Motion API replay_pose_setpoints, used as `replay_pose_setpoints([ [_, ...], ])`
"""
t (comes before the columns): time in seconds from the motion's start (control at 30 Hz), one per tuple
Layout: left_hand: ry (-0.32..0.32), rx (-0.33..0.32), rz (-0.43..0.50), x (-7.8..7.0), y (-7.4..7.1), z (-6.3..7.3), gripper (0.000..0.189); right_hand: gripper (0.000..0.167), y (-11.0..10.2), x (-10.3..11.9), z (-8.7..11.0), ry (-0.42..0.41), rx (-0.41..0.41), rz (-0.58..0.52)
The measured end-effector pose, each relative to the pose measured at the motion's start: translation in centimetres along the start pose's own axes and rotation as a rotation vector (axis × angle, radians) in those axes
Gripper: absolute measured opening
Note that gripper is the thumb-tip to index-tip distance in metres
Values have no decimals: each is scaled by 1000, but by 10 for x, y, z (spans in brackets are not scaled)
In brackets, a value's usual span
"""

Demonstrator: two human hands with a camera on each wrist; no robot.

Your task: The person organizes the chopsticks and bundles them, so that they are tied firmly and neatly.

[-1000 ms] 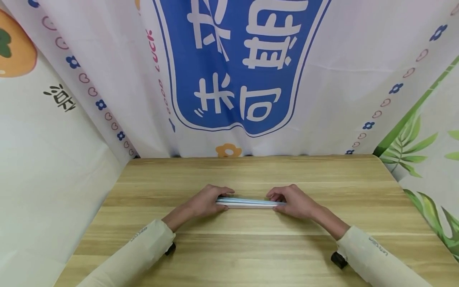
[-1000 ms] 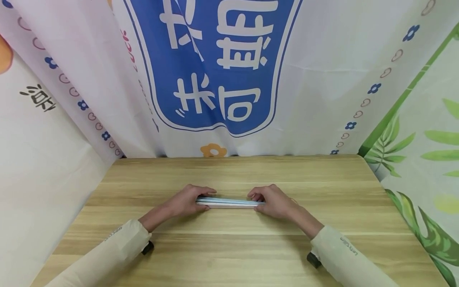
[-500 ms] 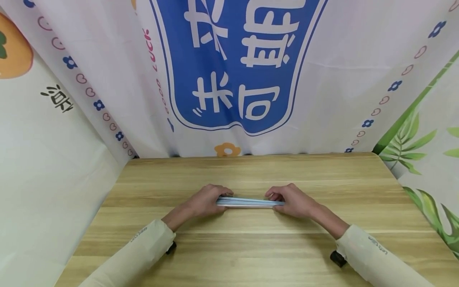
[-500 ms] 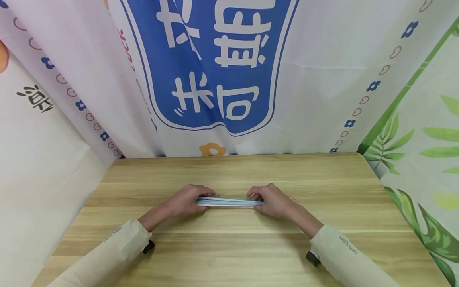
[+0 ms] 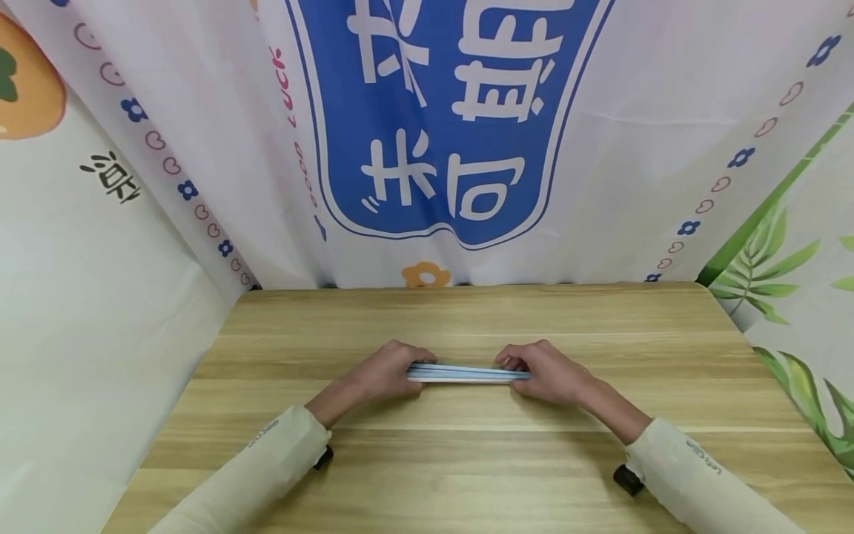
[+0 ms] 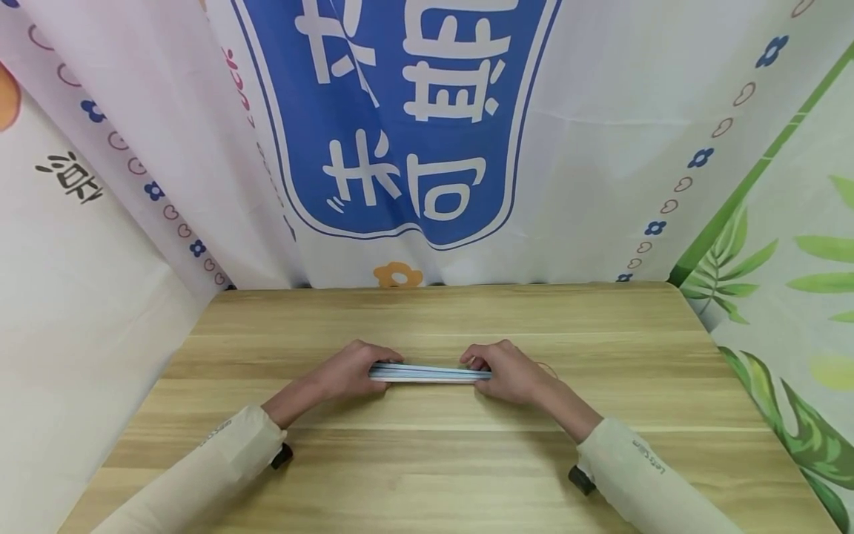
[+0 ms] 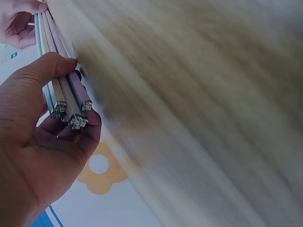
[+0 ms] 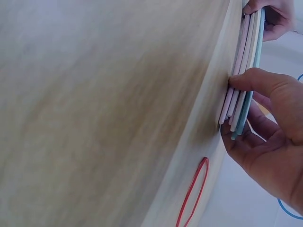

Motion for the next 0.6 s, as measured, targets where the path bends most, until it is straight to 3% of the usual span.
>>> replay_pose_setpoints([
  [0.37,7,-71,-62,-4,-1,1,42,31,-2,0,0,13,-1,30],
  [0.6,8,-54,-62,-7,-1,2,37,30,-1,0,0,32,9,3],
])
Point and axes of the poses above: each hand's wrist, its own z-axis away from the middle knuckle, its own y-axis out of the palm, x = y × z, the point moved 4 cm from there along -z, towards the middle knuckle, and after that the axes turned 6 degrees about -z, right-handed, at the moved point
